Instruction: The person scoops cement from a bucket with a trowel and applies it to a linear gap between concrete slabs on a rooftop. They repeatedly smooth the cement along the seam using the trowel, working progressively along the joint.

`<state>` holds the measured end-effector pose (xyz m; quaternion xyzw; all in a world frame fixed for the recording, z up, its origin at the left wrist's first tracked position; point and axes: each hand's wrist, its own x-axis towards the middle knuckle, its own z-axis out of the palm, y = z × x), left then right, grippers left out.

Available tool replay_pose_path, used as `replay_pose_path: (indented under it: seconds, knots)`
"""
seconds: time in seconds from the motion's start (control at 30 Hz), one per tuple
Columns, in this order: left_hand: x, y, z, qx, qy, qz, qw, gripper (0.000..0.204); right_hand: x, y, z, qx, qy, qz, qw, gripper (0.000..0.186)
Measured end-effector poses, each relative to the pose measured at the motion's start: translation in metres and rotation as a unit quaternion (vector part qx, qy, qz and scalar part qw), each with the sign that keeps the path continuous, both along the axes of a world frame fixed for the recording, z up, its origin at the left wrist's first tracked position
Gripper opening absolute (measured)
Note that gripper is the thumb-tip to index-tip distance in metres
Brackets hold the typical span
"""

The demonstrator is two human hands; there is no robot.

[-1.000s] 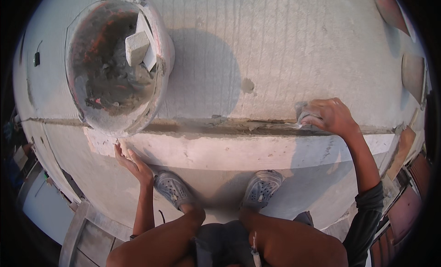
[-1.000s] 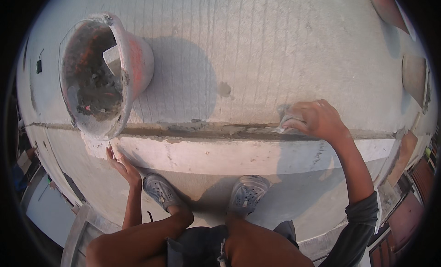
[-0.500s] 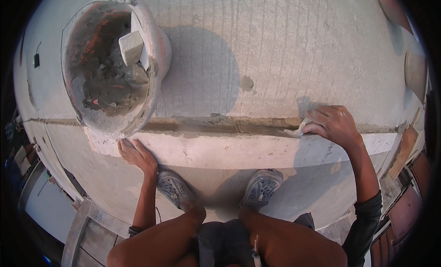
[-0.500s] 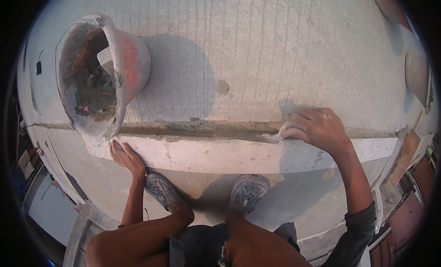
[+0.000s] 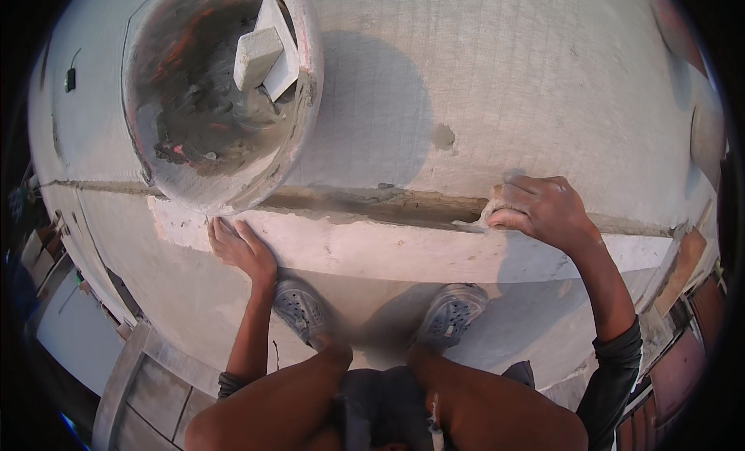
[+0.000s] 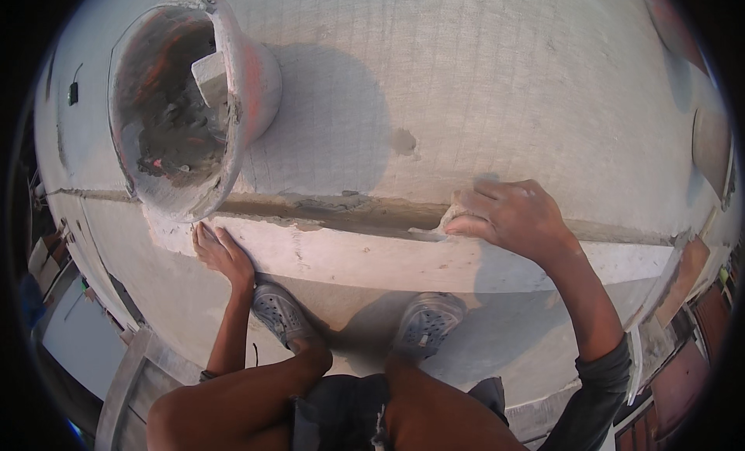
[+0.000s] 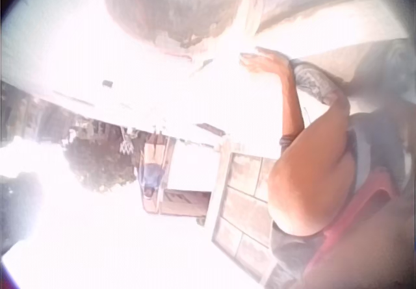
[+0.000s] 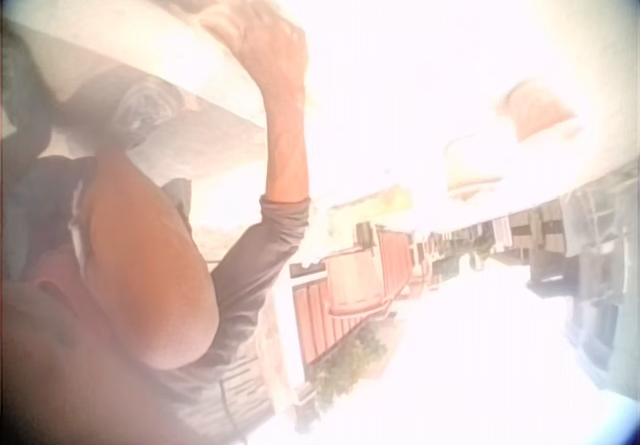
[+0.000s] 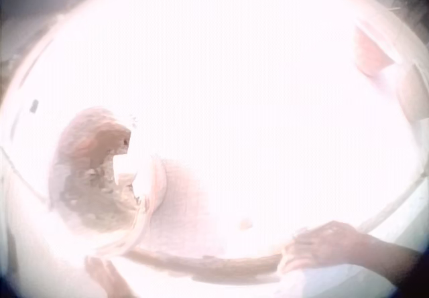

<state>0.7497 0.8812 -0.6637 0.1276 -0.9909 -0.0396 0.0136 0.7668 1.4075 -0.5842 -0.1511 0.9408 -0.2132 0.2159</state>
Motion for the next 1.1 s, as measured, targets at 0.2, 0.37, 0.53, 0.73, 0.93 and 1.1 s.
replay_pose_path:
  seconds: [0.2, 0.37, 0.53, 0.73, 0.93, 1.1]
  knots:
    - [-0.002, 0.005, -0.001, 0.014, -0.001, 0.007, 1.0, 0.065, 0.0, -0.012, -0.023, 0.046, 0.097, 0.031, 0.994, 0.049]
    - [-0.001, 0.008, 0.001, 0.026, -0.005, 0.014, 1.0, 0.064, 0.002, -0.029, -0.007, 0.039, 0.068, 0.051, 0.996, 0.048]
    - [0.0, 0.007, 0.003, 0.029, -0.011, 0.021, 0.999, 0.065, -0.003, -0.033, 0.0, -0.015, 0.098, 0.022, 0.995, 0.044]
    - [-0.001, 0.01, 0.0, 0.033, -0.008, 0.018, 0.999, 0.065, -0.008, -0.032, -0.02, 0.037, 0.076, 0.039, 0.996, 0.048]
    - [0.002, 0.004, 0.002, 0.026, -0.004, 0.021, 0.999, 0.065, -0.004, -0.028, -0.007, -0.005, 0.042, 0.033, 0.999, 0.044]
    - [0.0, 0.007, 0.005, 0.045, -0.009, 0.029, 0.999, 0.065, -0.018, -0.039, 0.0, 0.02, 0.113, 0.035, 0.993, 0.044]
